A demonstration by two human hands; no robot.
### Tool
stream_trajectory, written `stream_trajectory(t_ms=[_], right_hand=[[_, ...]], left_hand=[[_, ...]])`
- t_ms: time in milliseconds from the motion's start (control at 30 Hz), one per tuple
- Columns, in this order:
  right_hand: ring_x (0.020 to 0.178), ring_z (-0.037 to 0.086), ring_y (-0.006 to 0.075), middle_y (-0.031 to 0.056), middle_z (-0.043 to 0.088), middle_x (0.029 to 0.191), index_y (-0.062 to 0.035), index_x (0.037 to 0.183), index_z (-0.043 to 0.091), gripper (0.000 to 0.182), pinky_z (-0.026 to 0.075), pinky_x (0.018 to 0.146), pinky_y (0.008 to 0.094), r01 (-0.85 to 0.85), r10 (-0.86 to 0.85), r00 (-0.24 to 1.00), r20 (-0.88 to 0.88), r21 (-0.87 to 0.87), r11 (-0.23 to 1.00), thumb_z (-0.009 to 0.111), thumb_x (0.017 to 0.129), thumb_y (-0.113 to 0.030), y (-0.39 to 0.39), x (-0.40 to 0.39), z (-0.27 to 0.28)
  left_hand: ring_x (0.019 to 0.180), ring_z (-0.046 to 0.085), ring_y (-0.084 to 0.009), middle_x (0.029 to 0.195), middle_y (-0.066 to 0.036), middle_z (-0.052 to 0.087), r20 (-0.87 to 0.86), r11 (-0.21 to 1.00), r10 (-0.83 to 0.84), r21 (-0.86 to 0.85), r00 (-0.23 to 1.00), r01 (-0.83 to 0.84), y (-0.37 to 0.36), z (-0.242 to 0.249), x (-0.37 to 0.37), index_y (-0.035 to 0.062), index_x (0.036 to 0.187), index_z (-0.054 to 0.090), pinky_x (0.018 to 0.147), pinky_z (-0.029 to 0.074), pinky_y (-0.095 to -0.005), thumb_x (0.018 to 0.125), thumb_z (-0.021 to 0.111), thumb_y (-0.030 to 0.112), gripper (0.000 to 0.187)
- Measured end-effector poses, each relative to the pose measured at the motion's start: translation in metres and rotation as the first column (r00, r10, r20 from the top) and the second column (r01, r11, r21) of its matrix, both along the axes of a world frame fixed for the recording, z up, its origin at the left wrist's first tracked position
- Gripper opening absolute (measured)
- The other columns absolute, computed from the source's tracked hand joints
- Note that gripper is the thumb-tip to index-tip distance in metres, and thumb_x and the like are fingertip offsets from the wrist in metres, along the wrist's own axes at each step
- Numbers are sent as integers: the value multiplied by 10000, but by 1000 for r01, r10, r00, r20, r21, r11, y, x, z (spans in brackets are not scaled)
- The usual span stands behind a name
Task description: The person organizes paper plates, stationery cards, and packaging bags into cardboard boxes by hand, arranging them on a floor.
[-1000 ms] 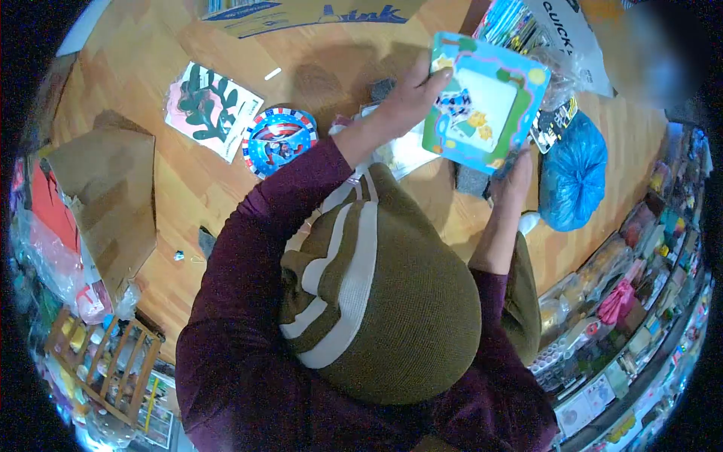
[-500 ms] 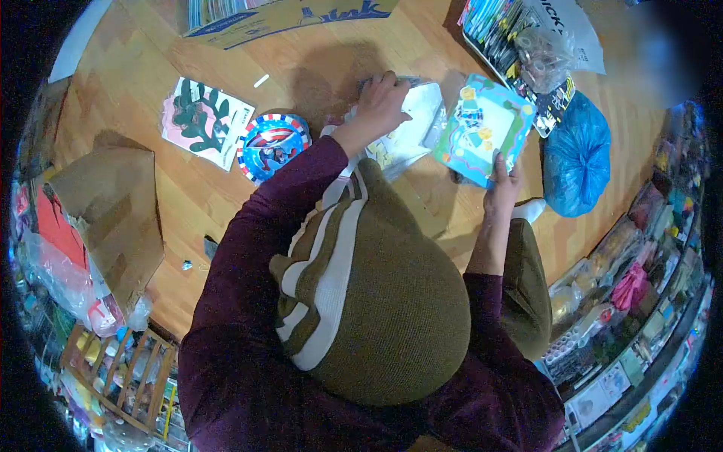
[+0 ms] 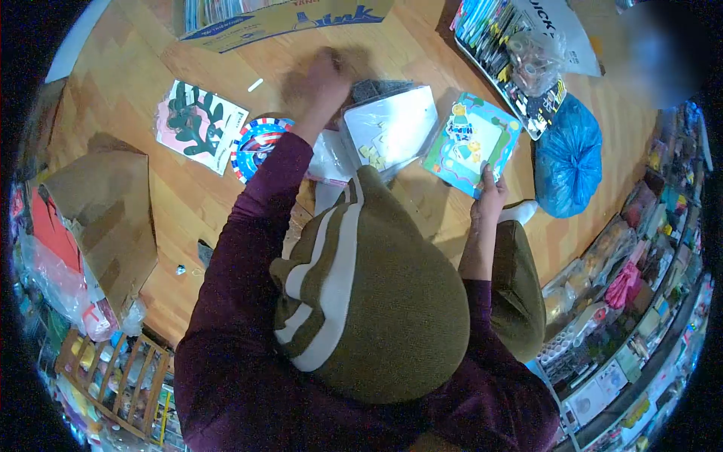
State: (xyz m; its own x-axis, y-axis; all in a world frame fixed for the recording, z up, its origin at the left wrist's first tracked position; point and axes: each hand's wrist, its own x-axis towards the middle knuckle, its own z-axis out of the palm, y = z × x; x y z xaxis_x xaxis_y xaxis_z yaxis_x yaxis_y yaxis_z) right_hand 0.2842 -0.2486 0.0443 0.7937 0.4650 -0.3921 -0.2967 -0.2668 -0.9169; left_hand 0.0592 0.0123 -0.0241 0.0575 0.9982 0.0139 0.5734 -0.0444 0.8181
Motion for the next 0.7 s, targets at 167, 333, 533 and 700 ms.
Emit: stream_trajectory(t_ms=[167,333,533,700], right_hand=[[787,553,145,102,570,941,61,1031,504,270,439,677,259,52,-50,998,38,-65,997,543,797,-67,1,-14,5],[854,523,140,99,568,954,42,1055,503,284,413,744,269,-119,125,991,-50,113,986,542,792,-57,0,-21,33],[756,539,135,97,592,854,53,957,541,241,436,659,284,-408,625,728,281,-556,724,572,780,-108,-10,1,29],[659,542,109,73,598,798,57,922,558,218,431,543,226,30,55,917,396,-207,978,582,779,-105,-39,53,21]], left_hand=[[920,525,-334,981,-207,548,-8,642,-682,-485,732,593,-25,-19,26,-15,1039,494,796,418,-386,700,618,316,489],[933,524,-313,1002,-199,544,-64,590,-751,-513,658,623,-25,-27,29,-10,1015,512,807,414,-373,610,689,343,566],[940,524,-313,1013,-205,538,-117,490,-836,-601,537,631,-22,-28,24,-7,1019,518,802,418,-357,562,723,309,593],[935,525,-321,1027,-210,531,-68,459,-854,-566,516,685,-23,-23,18,-7,1017,520,791,424,-362,543,730,314,610]])
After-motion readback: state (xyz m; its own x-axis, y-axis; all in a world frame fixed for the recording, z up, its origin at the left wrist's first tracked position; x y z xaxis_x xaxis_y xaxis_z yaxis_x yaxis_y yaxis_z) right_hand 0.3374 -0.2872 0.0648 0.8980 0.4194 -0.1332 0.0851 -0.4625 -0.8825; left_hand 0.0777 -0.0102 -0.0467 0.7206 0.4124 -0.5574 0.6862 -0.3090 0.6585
